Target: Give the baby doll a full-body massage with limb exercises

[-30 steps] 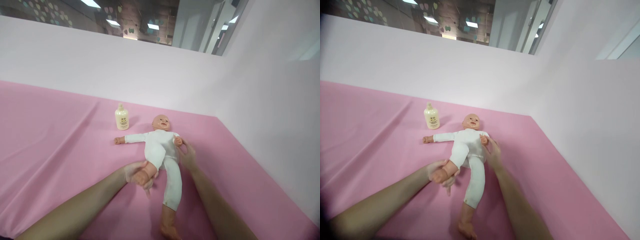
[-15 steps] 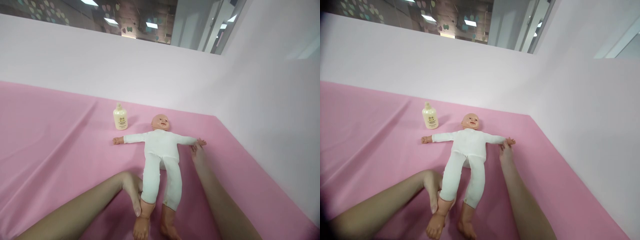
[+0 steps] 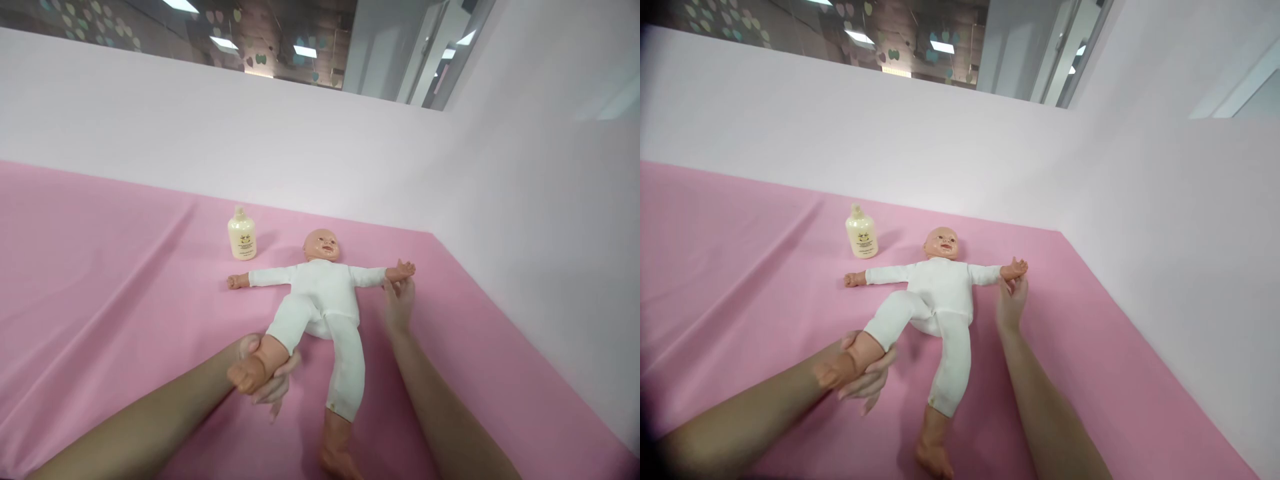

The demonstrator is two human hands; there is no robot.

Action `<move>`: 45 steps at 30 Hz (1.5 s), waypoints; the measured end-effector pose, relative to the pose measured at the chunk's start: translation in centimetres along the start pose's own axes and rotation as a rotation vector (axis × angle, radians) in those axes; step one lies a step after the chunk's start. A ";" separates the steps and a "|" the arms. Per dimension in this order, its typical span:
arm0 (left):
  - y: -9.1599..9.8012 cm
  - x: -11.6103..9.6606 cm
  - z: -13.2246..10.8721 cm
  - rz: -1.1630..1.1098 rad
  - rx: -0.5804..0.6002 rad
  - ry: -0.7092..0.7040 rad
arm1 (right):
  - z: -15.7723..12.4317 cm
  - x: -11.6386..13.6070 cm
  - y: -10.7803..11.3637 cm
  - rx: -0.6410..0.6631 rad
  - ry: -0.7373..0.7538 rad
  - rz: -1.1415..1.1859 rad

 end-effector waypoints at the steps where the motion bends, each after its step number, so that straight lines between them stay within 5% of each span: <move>1: -0.5 0.0 0.1 -0.015 0.077 0.030 | -0.2 0.5 -0.2 0.014 0.023 -0.015; 3: -1.5 -0.6 0.5 -0.040 0.154 0.051 | -0.8 1.0 -0.7 0.058 0.056 -0.049; 8: -0.8 -3.1 1.7 -0.088 -0.171 -0.138 | -2.3 1.1 -1.9 0.146 0.156 -0.205; 15: 0.5 -2.9 2.1 -0.035 -0.425 -0.149 | -5.3 4.3 -4.6 0.345 0.737 -0.465; 18: 0.9 -2.5 2.1 0.020 -0.428 -0.095 | -5.7 4.4 -4.9 0.396 0.804 -0.478; 20: 0.8 -1.8 1.9 0.076 -0.356 -0.011 | -5.0 4.0 -4.5 0.362 0.722 -0.458; 25: 0.3 0.6 0.6 0.185 -0.170 0.253 | -2.0 1.9 -2.2 0.204 0.223 -0.248; 30: -0.7 1.5 0.1 0.347 -0.083 0.472 | -0.2 0.2 -0.3 0.039 -0.031 0.053; 36: -1.7 1.4 1.1 0.646 -0.046 0.513 | 0.3 -8.4 0.5 -0.059 -0.531 0.280; 40: -2.1 0.8 1.4 0.622 -0.139 0.427 | 1.1 -11.0 0.8 -0.054 -0.489 0.219; 45: -2.0 1.1 0.6 0.495 -0.091 0.515 | 0.9 -9.4 0.5 0.019 -0.405 0.174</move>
Point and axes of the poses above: each hand's wrist, its own z-axis towards the middle knuckle, its own y-axis out of the back of the hand, x = y × z, the point moved 7 cm from there along z, towards the middle knuckle, and after that the axes turned 12 degrees about -z, right-handed, at the moved point
